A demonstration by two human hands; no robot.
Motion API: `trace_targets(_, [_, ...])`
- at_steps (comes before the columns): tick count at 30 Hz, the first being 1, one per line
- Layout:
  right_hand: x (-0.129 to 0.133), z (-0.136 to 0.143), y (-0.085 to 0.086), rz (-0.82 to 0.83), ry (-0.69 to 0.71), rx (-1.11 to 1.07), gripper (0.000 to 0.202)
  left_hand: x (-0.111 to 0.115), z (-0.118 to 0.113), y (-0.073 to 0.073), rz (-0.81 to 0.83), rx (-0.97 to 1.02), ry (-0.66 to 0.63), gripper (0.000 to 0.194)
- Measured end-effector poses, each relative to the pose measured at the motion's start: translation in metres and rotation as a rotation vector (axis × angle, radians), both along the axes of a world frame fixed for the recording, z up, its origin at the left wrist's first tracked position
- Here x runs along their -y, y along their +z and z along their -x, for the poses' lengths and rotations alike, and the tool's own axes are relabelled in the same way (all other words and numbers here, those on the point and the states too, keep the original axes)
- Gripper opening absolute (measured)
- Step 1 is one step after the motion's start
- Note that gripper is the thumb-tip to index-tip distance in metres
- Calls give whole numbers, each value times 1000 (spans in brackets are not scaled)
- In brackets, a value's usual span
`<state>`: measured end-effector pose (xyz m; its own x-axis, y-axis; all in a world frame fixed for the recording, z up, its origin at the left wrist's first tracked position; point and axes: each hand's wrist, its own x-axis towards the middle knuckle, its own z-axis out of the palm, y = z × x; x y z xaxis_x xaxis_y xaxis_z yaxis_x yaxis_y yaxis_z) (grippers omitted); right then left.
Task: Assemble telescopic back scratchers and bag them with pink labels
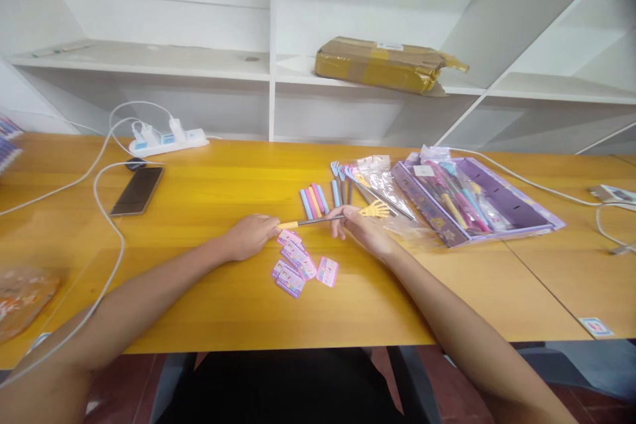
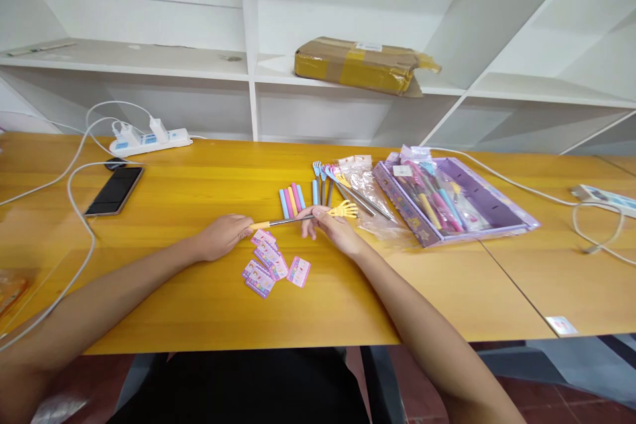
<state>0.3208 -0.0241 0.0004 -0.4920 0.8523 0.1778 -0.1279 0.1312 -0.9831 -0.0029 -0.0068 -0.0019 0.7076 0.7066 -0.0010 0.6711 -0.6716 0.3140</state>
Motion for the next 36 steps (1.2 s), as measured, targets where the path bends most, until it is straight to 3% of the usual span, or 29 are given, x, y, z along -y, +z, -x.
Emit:
trace_targets(4, [6, 16, -4, -10, 109, 37, 45, 0, 1, -3, -42, -14, -16, 33])
trace_targets(9, [13, 28, 0, -15, 132, 78, 48, 0, 1, -2, -50, -22, -33, 32])
trace_targets(11, [12, 27, 3, -18, 85, 104, 48, 0, 0, -1, -37, -3, -31, 33])
trace_targets(18, [-4, 11, 3, -19, -327, -105, 46, 1, -1, 3, 40, 89, 35, 38])
trace_targets(22, [-5, 0, 3, -110, -456, 53, 42, 1, 0, 0, 1, 38, 43, 38])
trace_targets(29, [4, -5, 7, -122, -444, 233, 42, 1, -2, 1, -26, -13, 42, 38])
trace_targets(36, [4, -4, 3, -239, -395, 484, 46, 1, -3, 3, -9, -2, 35, 36])
